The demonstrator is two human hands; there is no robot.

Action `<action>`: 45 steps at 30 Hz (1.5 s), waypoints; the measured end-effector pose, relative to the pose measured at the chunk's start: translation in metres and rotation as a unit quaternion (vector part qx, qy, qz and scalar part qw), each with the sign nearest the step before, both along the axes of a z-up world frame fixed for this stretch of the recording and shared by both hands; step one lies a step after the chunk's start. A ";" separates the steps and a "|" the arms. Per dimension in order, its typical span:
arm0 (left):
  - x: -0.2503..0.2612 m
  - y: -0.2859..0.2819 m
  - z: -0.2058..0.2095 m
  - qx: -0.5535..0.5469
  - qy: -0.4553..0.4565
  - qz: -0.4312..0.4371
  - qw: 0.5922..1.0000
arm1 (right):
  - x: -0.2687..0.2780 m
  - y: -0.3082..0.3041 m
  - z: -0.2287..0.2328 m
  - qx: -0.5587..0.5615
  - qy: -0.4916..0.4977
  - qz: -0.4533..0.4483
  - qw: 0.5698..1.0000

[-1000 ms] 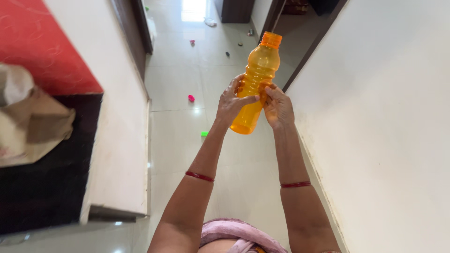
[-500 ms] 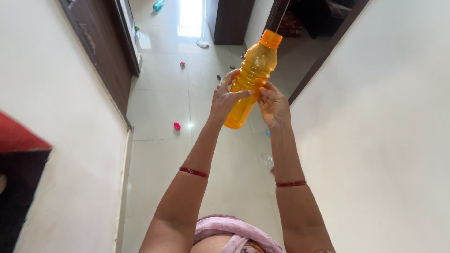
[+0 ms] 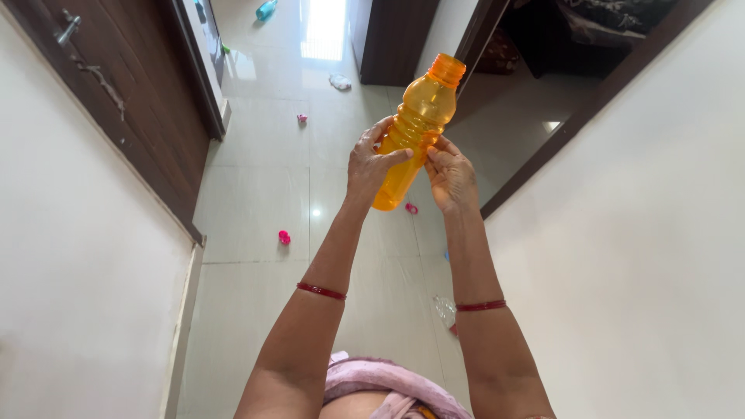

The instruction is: The person picks up an orange bottle and a plush lion from the floor by hand and places them into a paper bag on a counter.

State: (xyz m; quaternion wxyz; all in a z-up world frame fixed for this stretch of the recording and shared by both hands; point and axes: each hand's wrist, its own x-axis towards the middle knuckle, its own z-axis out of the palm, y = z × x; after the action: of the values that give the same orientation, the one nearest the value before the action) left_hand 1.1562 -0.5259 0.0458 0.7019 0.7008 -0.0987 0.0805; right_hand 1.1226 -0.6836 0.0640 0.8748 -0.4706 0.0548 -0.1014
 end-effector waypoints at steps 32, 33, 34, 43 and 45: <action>0.541 -0.079 0.016 0.016 0.026 0.073 0.997 | 0.574 -0.079 0.006 -0.076 -0.021 0.042 0.996; 0.556 -0.082 0.018 0.015 0.022 0.078 0.997 | 0.592 -0.081 0.006 -0.078 -0.025 0.044 0.996; 0.570 -0.083 0.018 0.014 0.025 0.086 0.996 | 0.609 -0.082 0.006 -0.075 -0.021 0.048 0.996; 0.706 -0.058 -0.003 0.056 0.041 0.156 0.985 | 0.738 -0.055 -0.008 -0.075 0.001 0.078 0.994; 0.743 -0.049 -0.009 0.067 0.026 0.158 0.985 | 0.775 -0.048 -0.011 -0.084 0.004 0.077 0.993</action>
State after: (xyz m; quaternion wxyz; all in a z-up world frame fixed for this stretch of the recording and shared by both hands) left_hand 1.8995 -0.5747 0.0370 0.6341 0.7549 0.0258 0.1653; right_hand 1.8980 -0.7315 0.0533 0.8370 -0.5458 0.0134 -0.0359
